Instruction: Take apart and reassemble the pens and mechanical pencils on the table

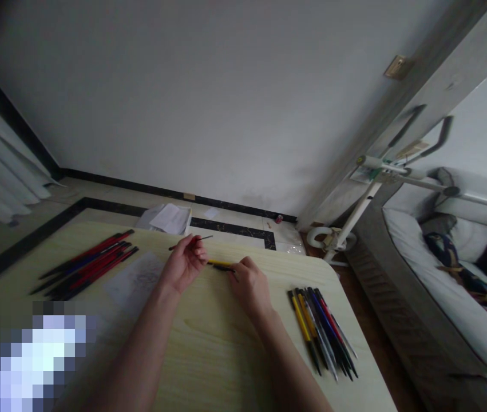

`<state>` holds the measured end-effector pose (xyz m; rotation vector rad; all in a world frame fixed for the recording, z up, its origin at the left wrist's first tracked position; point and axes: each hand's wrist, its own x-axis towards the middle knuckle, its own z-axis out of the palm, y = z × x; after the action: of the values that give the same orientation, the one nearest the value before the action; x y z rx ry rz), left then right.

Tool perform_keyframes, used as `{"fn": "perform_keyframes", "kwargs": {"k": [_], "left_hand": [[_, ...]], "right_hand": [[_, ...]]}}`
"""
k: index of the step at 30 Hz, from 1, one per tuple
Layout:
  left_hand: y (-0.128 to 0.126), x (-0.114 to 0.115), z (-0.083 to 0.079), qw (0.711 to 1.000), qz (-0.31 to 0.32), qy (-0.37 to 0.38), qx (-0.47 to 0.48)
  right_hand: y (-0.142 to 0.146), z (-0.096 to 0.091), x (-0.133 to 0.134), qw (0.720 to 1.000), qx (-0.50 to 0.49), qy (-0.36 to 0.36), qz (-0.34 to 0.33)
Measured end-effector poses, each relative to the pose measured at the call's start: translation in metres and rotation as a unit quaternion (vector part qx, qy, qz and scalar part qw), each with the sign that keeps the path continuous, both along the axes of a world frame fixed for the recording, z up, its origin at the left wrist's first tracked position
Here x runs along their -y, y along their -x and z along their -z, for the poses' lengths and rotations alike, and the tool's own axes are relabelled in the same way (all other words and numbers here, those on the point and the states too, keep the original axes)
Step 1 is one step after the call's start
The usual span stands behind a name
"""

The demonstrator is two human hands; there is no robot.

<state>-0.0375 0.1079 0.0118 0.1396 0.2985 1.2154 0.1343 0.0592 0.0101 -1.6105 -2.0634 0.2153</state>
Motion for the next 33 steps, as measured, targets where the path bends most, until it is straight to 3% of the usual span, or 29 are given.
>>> {"fn": "perform_keyframes", "kwargs": {"k": [7,14,21,27,33], "left_hand": [[0.0,-0.001,0.0,1.0,-0.004,0.001,0.006],[0.0,0.0,-0.002,1.0,-0.01,0.004,-0.004],[0.0,0.0,-0.002,1.0,-0.009,0.01,-0.007],[-0.001,0.0,-0.002,1.0,-0.01,0.004,-0.011],[-0.002,-0.001,-0.002,0.999,-0.05,0.006,-0.022]], "right_hand": [[-0.005,-0.004,-0.011,0.998,-0.048,-0.023,-0.018],[-0.008,-0.004,-0.033,1.0,-0.024,0.007,-0.008],[-0.012,0.0,-0.034,0.999,-0.031,0.014,-0.021],[-0.009,-0.002,-0.033,0.997,-0.07,-0.029,-0.025],[0.0,0.002,-0.035,0.981,-0.174,-0.064,0.061]]}}
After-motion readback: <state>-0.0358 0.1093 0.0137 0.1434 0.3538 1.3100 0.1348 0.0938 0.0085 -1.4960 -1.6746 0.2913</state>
